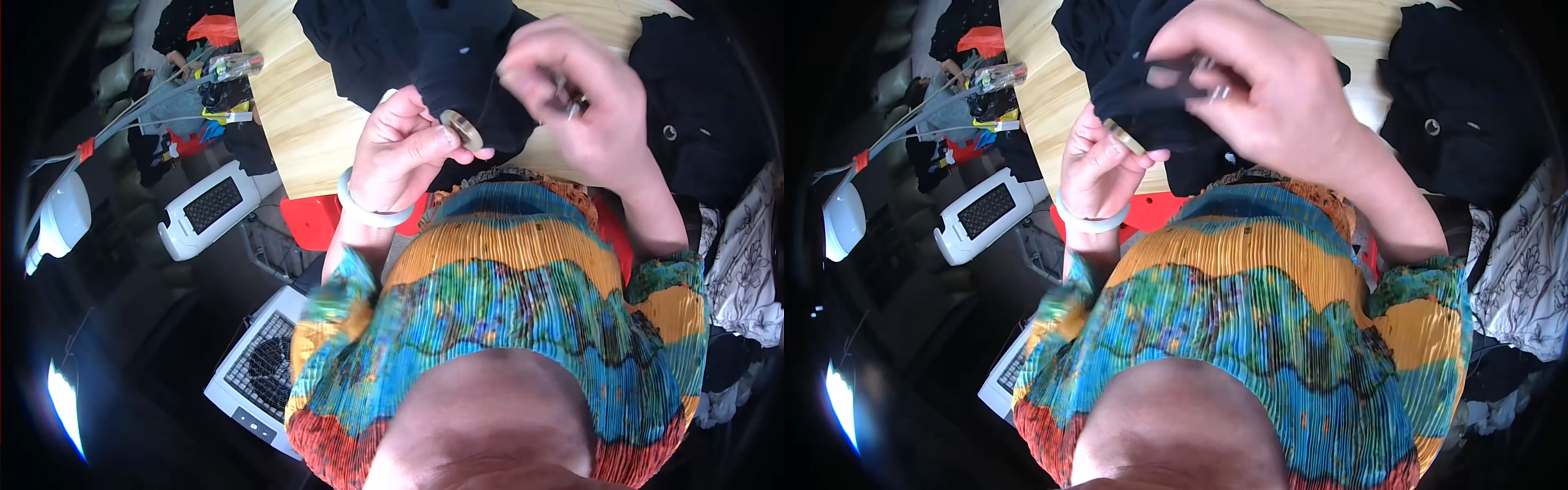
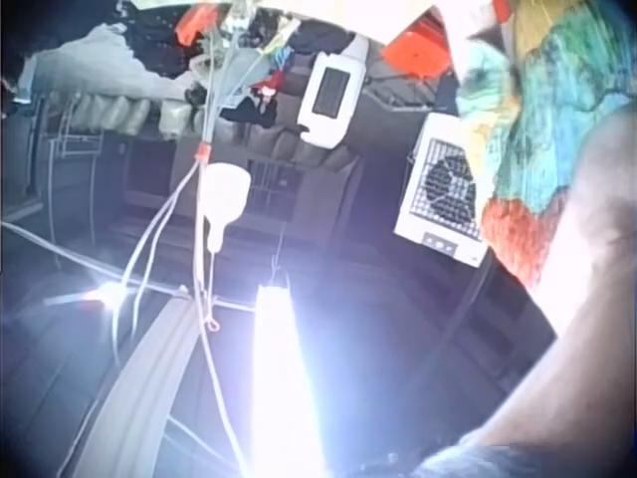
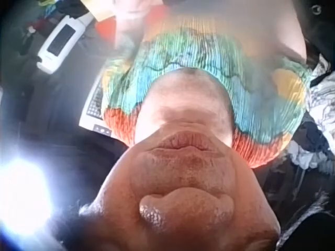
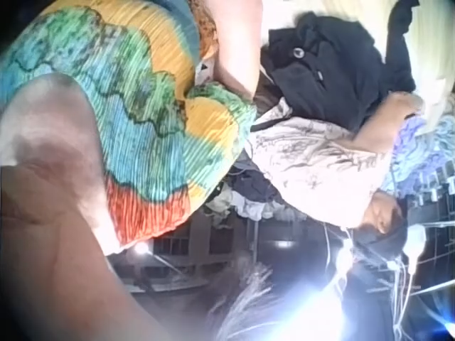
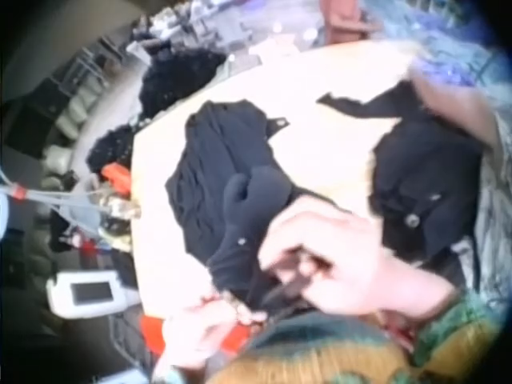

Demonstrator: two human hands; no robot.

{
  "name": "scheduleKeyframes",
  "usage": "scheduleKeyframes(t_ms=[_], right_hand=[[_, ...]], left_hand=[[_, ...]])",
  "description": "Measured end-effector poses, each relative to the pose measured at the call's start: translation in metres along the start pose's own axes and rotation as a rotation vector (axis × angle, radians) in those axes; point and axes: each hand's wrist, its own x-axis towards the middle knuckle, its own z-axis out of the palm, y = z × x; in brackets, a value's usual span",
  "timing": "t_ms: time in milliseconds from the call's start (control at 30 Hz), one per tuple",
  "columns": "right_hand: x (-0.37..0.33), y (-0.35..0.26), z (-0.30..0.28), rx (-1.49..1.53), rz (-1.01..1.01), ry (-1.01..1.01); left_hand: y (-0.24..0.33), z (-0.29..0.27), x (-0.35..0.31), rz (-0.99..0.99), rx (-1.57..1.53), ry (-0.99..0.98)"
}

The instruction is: Trimming loose threads from black garments using small snips.

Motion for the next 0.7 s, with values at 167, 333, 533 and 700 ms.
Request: scheduleKeyframes(t_ms=[167, 333, 533, 700], right_hand=[[-0.016, 0.008, -0.008, 0.046, 0.346, 0.223], [-0.04, -0.011, -0.009, 0.254, 0.33, -0.016], [-0.05, -0.02, 0.0, 0.338, 0.293, -0.074], [-0.047, -0.02, 0.009, 0.425, 0.366, -0.151]], left_hand=[[-0.005, -0.004, 0.004, 0.094, -0.091, -0.017], [-0.009, -0.004, 0.006, 0.158, -0.119, -0.005], [-0.014, -0.003, 0.006, 0.225, -0.075, -0.055], [-0.016, 0.004, 0.003, 0.243, -0.02, 0.093]])
